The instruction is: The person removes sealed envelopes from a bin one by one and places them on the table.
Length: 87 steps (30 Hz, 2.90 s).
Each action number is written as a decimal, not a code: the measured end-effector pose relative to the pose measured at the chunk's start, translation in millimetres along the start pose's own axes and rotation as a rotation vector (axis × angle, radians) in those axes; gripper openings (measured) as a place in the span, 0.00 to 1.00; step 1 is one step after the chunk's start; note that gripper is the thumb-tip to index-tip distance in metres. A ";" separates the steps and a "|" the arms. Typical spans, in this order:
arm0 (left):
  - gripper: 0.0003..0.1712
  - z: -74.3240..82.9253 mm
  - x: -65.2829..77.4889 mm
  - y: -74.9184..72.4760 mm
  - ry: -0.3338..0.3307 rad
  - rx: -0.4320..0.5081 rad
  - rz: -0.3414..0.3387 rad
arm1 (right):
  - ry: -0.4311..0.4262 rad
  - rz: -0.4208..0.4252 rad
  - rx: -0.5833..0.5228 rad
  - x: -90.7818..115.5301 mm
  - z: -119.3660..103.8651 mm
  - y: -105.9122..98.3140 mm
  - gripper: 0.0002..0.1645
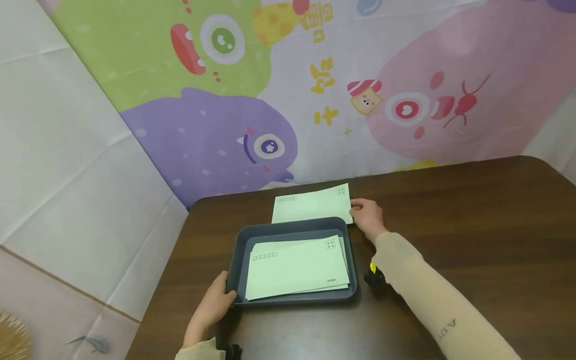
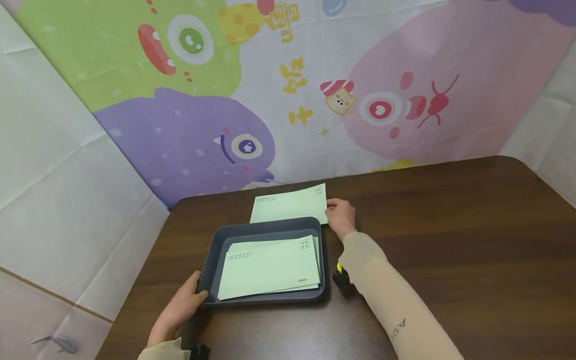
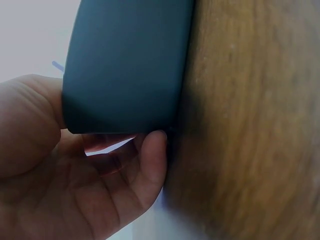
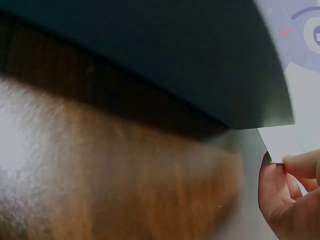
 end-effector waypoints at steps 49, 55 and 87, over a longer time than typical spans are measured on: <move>0.18 2.9 0.8 1.2 0.029 0.004 0.003 | -0.555 -0.128 0.940 110.9 -32.5 28.0 0.54; 0.19 2.0 2.1 2.9 0.010 0.028 -0.004 | -0.570 -0.085 0.907 113.3 -27.9 28.0 0.52; 0.22 4.1 -0.7 1.0 0.018 -0.003 -0.005 | -0.313 -0.042 0.272 100.4 -25.0 5.2 0.25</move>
Point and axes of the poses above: each hand's wrist, its own x-axis away from the middle knuckle, its own y-axis out of the palm, z = x × y, the point moved 5 cm from there along -x, towards the middle knuckle, and after that the axes turned 9 degrees about z, right-handed, at the moved point
